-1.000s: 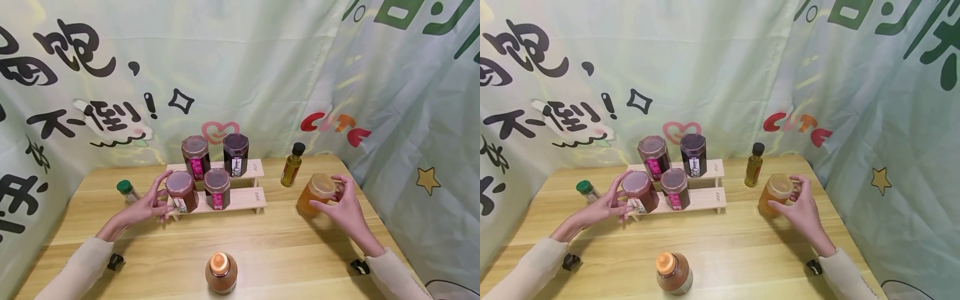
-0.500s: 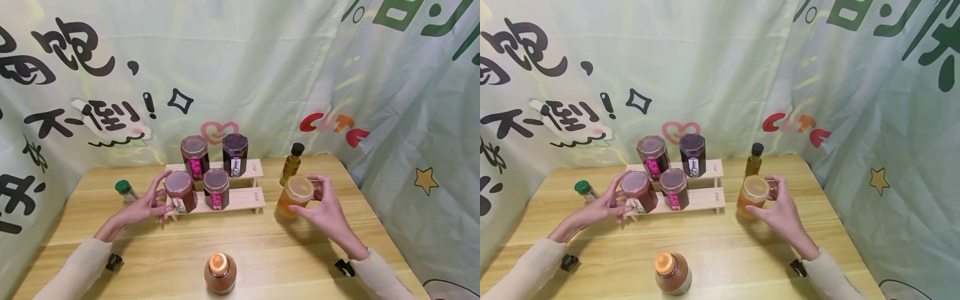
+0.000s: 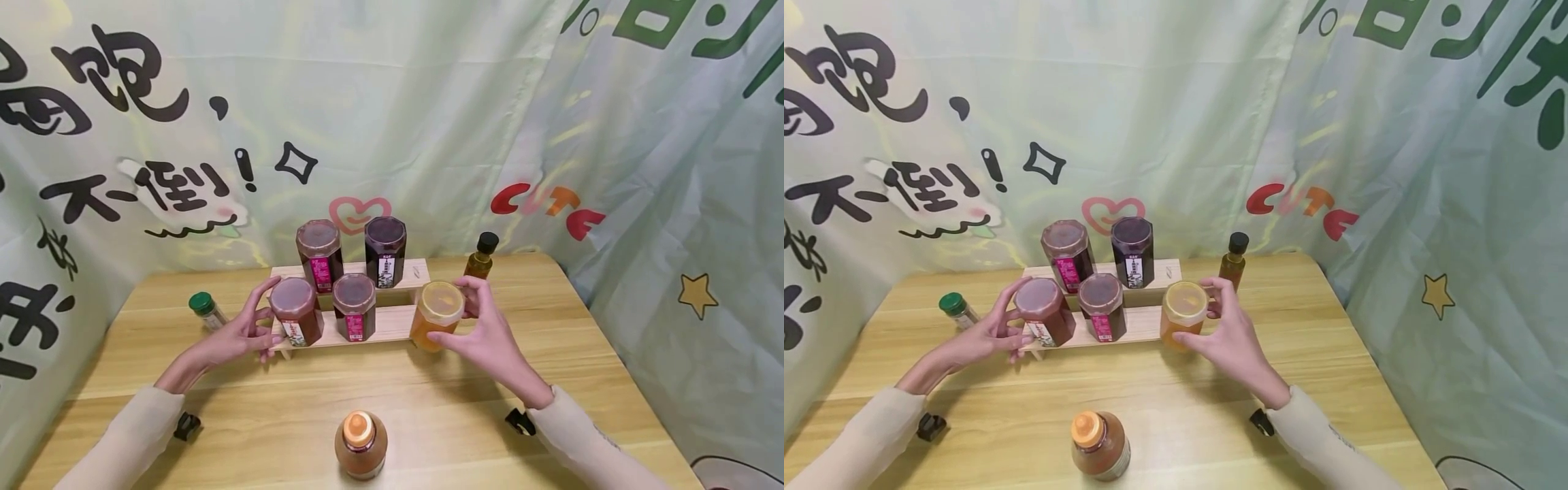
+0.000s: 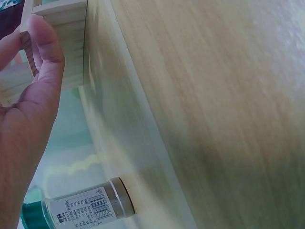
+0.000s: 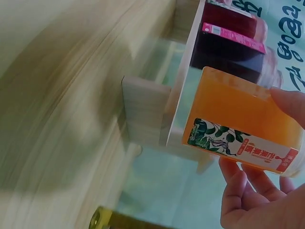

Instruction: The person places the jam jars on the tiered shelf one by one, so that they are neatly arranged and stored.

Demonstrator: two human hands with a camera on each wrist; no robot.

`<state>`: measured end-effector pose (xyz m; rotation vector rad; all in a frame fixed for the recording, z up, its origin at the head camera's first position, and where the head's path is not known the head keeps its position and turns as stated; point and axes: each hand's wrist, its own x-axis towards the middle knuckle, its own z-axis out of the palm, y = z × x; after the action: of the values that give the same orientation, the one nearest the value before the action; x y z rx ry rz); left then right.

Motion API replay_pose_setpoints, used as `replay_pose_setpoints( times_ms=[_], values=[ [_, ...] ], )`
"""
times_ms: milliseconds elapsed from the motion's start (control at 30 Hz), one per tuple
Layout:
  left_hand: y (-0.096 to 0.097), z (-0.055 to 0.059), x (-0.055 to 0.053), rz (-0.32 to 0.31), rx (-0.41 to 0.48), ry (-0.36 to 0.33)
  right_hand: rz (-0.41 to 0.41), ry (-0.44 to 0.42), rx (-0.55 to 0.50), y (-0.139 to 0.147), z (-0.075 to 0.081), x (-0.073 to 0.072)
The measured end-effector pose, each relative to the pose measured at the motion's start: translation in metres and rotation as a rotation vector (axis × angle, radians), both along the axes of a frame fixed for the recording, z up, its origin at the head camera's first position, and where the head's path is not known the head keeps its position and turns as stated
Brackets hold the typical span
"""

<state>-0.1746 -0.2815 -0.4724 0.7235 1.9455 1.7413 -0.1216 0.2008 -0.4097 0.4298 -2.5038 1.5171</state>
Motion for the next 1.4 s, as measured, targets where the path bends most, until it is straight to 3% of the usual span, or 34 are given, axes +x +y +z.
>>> replay_pose_setpoints(
  times_ms=[433, 700, 967, 1400],
  values=[
    [0.000, 0.000, 0.001, 0.003, -0.005, -0.010, 0.029, -0.017, -0.026, -0.033, -0.005, -0.013],
    [0.004, -0.001, 0.001, -0.007, 0.007, -0.017, -0.024, -0.023, -0.012, -0.038, -0.010, -0.015],
    [0.007, -0.001, 0.000, -0.016, 0.009, -0.011, -0.094, 0.014, 0.014, -0.040, -0.013, -0.015],
    [-0.004, 0.000, 0.009, 0.027, -0.021, -0.002, -0.083, 0.088, 0.037, -0.051, -0.024, -0.023]
  ],
)
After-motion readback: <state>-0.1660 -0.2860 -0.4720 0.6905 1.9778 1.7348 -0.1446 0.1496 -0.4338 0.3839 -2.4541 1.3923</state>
